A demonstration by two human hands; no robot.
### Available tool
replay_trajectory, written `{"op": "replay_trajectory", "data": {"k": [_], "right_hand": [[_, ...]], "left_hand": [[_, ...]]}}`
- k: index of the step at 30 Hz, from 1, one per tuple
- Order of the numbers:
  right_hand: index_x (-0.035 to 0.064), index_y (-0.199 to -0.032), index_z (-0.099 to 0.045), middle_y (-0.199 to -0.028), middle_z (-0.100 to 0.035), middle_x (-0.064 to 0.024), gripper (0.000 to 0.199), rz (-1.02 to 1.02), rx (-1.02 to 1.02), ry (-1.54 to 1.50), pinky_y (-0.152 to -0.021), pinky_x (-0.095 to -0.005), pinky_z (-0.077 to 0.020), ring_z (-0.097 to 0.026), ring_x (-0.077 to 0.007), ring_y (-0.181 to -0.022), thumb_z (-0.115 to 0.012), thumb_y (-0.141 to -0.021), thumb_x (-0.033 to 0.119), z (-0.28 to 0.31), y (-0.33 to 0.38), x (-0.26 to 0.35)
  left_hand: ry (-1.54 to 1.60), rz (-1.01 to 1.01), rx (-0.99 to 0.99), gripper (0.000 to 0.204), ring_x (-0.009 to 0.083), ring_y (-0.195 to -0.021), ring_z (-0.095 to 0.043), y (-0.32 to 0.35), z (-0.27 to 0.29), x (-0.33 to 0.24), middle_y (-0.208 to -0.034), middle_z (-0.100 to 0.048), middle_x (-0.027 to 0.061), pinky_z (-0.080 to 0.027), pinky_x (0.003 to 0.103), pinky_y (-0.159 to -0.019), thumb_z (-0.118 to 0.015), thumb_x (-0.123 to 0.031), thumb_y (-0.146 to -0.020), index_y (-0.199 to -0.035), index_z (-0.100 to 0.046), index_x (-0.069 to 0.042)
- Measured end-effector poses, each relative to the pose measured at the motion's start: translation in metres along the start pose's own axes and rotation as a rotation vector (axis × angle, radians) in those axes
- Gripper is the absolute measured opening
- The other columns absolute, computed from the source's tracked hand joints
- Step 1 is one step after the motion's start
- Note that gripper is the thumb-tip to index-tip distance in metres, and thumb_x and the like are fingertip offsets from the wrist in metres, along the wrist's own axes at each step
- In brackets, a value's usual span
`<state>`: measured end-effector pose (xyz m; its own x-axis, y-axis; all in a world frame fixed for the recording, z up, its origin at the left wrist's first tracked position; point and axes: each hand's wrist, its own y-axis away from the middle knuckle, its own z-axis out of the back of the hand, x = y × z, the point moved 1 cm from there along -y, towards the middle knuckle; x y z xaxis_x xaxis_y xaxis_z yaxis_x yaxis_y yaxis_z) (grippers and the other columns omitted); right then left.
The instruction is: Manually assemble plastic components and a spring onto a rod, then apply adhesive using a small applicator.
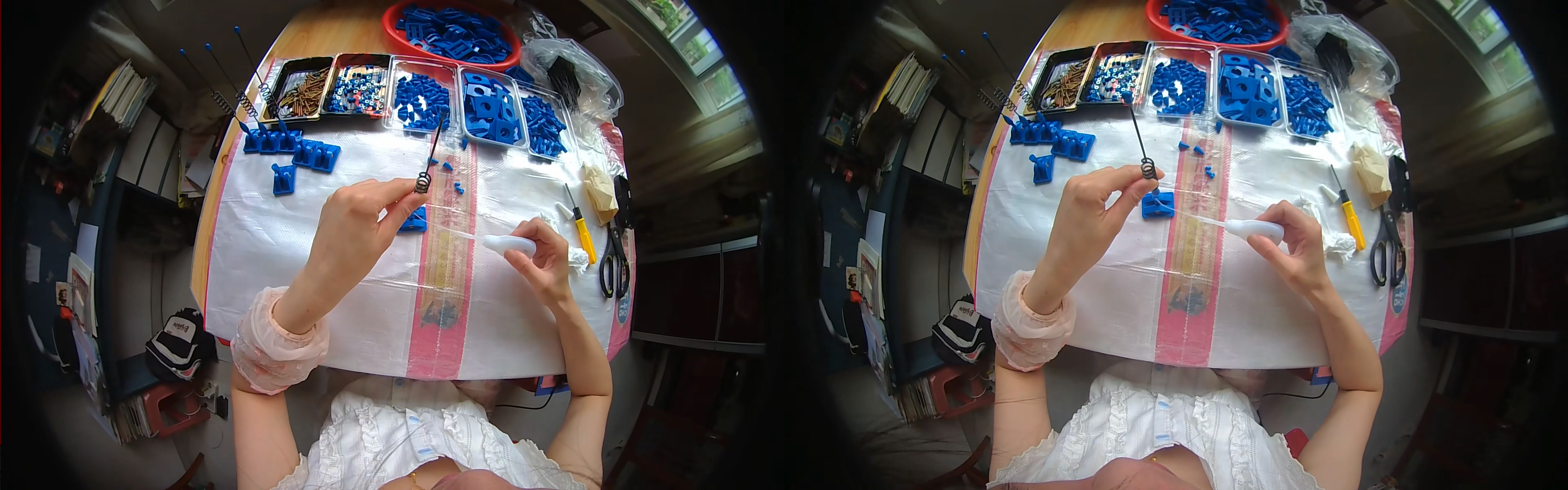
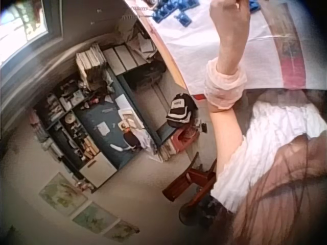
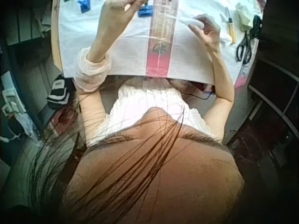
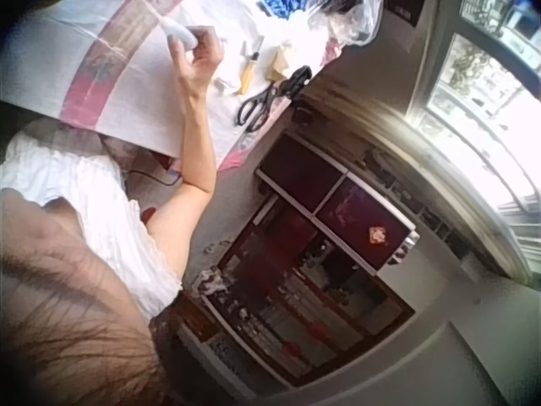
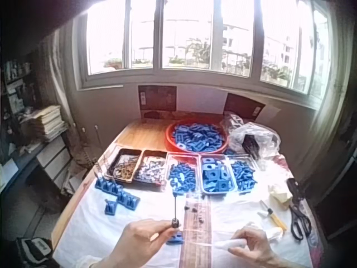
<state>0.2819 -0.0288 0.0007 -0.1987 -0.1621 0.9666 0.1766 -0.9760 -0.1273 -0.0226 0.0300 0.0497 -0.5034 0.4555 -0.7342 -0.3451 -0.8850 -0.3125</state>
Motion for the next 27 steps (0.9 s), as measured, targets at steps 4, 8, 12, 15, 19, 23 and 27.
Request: {"op": "replay_trajectory", "data": {"k": [4,8,12,15,19,23,27], "right_hand": [[-0.0012,-0.101,-0.066,-0.093,-0.068,-0.0026,0.017,0.0,0.002,0.005,-0.078,-0.0245,-0.0479,-0.062,-0.0079,-0.086,-0.078,-0.089,0.004,-0.0013,-0.0007,0.0012],[-0.0013,-0.101,-0.066,-0.093,-0.068,-0.0027,0.017,0.006,-0.001,0.006,-0.077,-0.0242,-0.0478,-0.062,-0.0077,-0.085,-0.078,-0.09,0.003,-0.0028,-0.0015,0.0022],[-0.0013,-0.1,-0.067,-0.092,-0.068,-0.0026,0.016,0.019,0.001,0.002,-0.077,-0.0238,-0.0475,-0.062,-0.0077,-0.085,-0.078,-0.09,0.003,-0.0004,-0.0004,0.0004],[-0.0012,-0.1,-0.067,-0.092,-0.067,-0.0024,0.016,0.004,-0.01,-0.012,-0.077,-0.0238,-0.0473,-0.061,-0.0076,-0.085,-0.078,-0.09,0.003,0.0004,0.0005,0.0015],[-0.0012,-0.1,-0.066,-0.092,-0.067,-0.0024,0.016,0.006,0.005,0.002,-0.077,-0.0239,-0.0475,-0.061,-0.0076,-0.085,-0.078,-0.089,0.003,-0.0018,-0.0008,0.0027],[-0.0012,-0.1,-0.066,-0.092,-0.067,-0.0023,0.016,0.011,0.01,0.007,-0.077,-0.0239,-0.0477,-0.061,-0.0076,-0.085,-0.077,-0.089,0.002,-0.0022,-0.0007,0.0013],[-0.0012,-0.101,-0.066,-0.093,-0.067,-0.0021,0.016,0.016,0.0,0.001,-0.077,-0.0238,-0.0478,-0.061,-0.0074,-0.085,-0.077,-0.089,0.002,-0.0005,-0.0004,0.0017]], "left_hand": [[0.013,-0.006,-0.004,0.02,0.0173,-0.069,-0.067,-0.0002,-0.0006,-0.0001,-0.087,-0.078,0.0137,-0.048,0.03,-0.062,-0.072,-0.014,-0.101,-0.113,-0.079,0.0],[0.015,0.001,-0.007,0.02,0.0172,-0.07,-0.067,0.0006,-0.0007,0.0013,-0.088,-0.078,0.0139,-0.049,0.03,-0.063,-0.071,-0.014,-0.101,-0.113,-0.079,0.0],[0.001,0.016,0.009,0.02,0.0168,-0.069,-0.067,-0.0002,0.0001,-0.0001,-0.087,-0.077,0.0138,-0.048,0.03,-0.062,-0.071,-0.014,-0.101,-0.113,-0.079,0.0],[-0.026,0.022,0.028,0.021,0.0165,-0.069,-0.067,-0.0008,0.0024,-0.0029,-0.086,-0.077,0.0135,-0.048,0.03,-0.062,-0.071,-0.015,-0.101,-0.113,-0.079,0.001],[-0.001,-0.001,-0.003,0.021,0.0161,-0.066,-0.064,0.0004,-0.0003,0.0009,-0.084,-0.076,0.0133,-0.046,0.03,-0.06,-0.071,-0.015,-0.101,-0.112,-0.079,0.001],[0.028,-0.029,-0.029,0.021,0.0161,-0.065,-0.063,0.0007,-0.0021,0.0027,-0.083,-0.076,0.0138,-0.045,0.031,-0.059,-0.072,-0.015,-0.101,-0.112,-0.079,0.001],[0.003,-0.013,-0.004,0.021,0.0165,-0.066,-0.064,0.0,0.0004,0.0002,-0.084,-0.076,0.0139,-0.045,0.031,-0.059,-0.072,-0.015,-0.101,-0.112,-0.079,0.001]]}}
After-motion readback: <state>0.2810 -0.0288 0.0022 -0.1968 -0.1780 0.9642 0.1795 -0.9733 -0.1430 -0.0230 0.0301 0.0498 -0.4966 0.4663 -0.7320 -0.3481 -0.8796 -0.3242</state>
